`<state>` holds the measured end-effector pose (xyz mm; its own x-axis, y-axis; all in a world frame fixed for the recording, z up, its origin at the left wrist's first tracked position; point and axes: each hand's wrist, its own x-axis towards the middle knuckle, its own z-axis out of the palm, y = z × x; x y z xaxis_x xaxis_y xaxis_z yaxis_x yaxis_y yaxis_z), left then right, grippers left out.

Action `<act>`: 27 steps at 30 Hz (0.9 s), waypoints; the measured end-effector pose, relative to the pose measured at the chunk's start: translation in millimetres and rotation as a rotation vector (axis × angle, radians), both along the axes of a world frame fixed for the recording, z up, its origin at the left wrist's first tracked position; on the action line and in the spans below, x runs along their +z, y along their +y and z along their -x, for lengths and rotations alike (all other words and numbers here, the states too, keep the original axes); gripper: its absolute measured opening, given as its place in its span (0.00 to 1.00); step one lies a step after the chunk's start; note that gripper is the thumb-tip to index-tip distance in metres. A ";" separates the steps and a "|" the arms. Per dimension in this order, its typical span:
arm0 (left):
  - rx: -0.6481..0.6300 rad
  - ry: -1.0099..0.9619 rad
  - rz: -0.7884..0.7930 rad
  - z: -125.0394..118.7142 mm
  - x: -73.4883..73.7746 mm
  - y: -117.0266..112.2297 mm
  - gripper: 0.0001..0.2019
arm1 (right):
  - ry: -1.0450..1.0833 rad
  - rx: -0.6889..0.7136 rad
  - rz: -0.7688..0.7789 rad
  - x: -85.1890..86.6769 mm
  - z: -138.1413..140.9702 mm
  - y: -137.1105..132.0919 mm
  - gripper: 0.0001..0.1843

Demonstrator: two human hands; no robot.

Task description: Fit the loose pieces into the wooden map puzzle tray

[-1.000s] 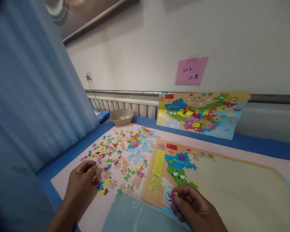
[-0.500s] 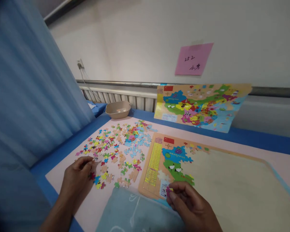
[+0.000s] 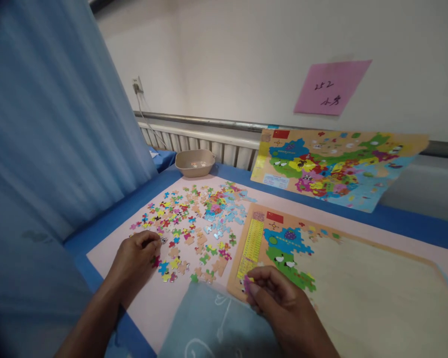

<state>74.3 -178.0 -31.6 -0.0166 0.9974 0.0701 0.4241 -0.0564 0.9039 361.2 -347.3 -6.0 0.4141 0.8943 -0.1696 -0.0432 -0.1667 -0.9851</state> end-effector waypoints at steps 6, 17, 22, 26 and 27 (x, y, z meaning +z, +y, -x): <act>-0.082 0.176 -0.081 6.7 3.6 8.6 0.08 | 0.138 0.194 0.052 5.1 37.2 42.2 0.21; 0.001 0.048 -0.059 17.8 -3.0 12.9 0.09 | 0.082 0.166 -0.091 -15.2 86.6 71.1 0.21; 0.066 0.098 -0.089 30.2 -1.1 19.7 0.08 | -0.029 0.182 -0.139 -32.1 86.8 60.9 0.20; -0.011 0.238 -0.161 17.8 -1.0 11.5 0.10 | -0.055 0.195 -0.132 -35.0 87.1 59.4 0.18; -0.059 0.287 -0.173 14.1 -0.8 9.8 0.11 | -0.059 0.198 -0.130 -35.6 87.1 59.5 0.18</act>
